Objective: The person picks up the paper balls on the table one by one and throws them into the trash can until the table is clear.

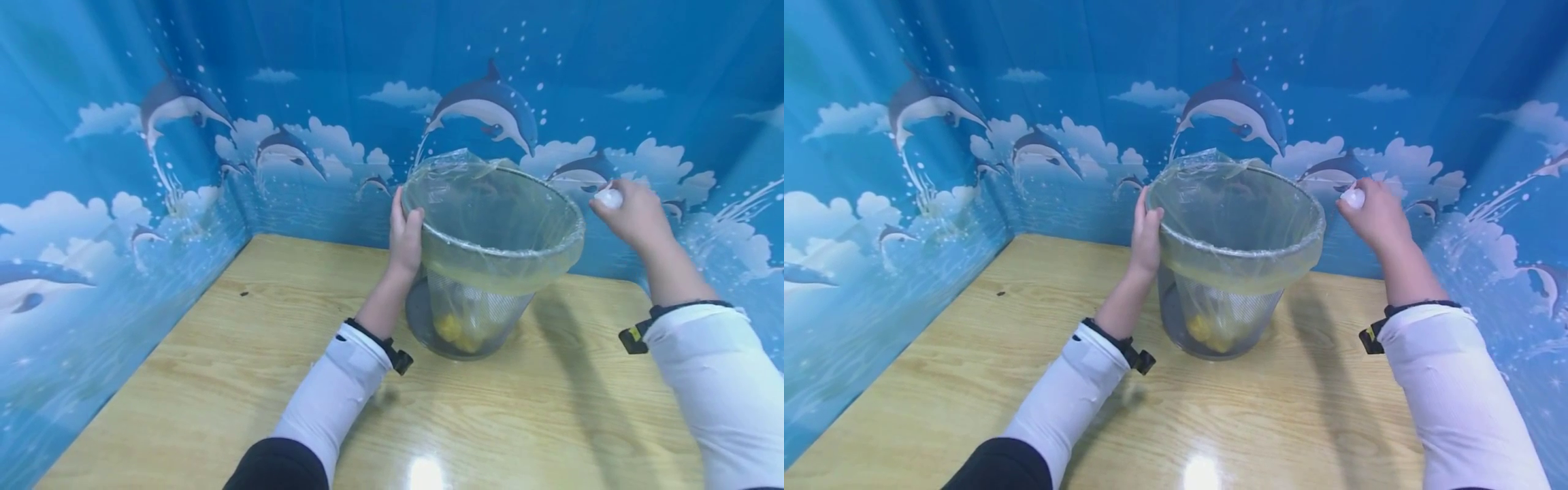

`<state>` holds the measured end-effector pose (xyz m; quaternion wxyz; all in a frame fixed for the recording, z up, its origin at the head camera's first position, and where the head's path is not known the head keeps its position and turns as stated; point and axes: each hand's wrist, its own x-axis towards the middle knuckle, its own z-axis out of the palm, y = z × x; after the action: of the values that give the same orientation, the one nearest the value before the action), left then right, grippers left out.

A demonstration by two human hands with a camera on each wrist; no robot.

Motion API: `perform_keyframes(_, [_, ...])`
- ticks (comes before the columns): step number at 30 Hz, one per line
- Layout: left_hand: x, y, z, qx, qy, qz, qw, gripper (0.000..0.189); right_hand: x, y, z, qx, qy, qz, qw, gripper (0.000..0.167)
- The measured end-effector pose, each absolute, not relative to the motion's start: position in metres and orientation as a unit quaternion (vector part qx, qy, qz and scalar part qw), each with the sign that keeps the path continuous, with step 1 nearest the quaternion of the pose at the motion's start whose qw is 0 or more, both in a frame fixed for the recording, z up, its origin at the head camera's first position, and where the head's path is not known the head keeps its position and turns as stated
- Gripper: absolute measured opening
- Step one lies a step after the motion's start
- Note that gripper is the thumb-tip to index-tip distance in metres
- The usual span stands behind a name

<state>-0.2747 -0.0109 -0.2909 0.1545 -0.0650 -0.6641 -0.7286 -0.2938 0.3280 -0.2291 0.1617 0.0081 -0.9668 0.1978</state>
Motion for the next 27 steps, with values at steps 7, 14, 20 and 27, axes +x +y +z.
perform_keyframes(7, [-0.275,-0.011,-0.291,-0.066,-0.662,-0.731,0.153,0.068,-0.292,0.312,-0.202,0.024,-0.96,0.211,0.182,0.059])
perform_keyframes(14, [-0.275,-0.011,-0.292,-0.068,-0.663,-0.73,0.15,0.068,-0.285,0.292,-0.183,0.05,-0.959,0.205,0.186,0.058])
perform_keyframes(20, [-0.276,-0.011,-0.291,-0.069,-0.664,-0.73,0.148,0.069,-0.275,0.271,-0.171,0.081,-0.957,0.206,0.187,0.056])
perform_keyframes(27, [-0.275,-0.012,-0.291,-0.07,-0.667,-0.727,0.152,0.068,-0.269,0.249,-0.163,0.101,-0.953,0.214,0.188,0.057])
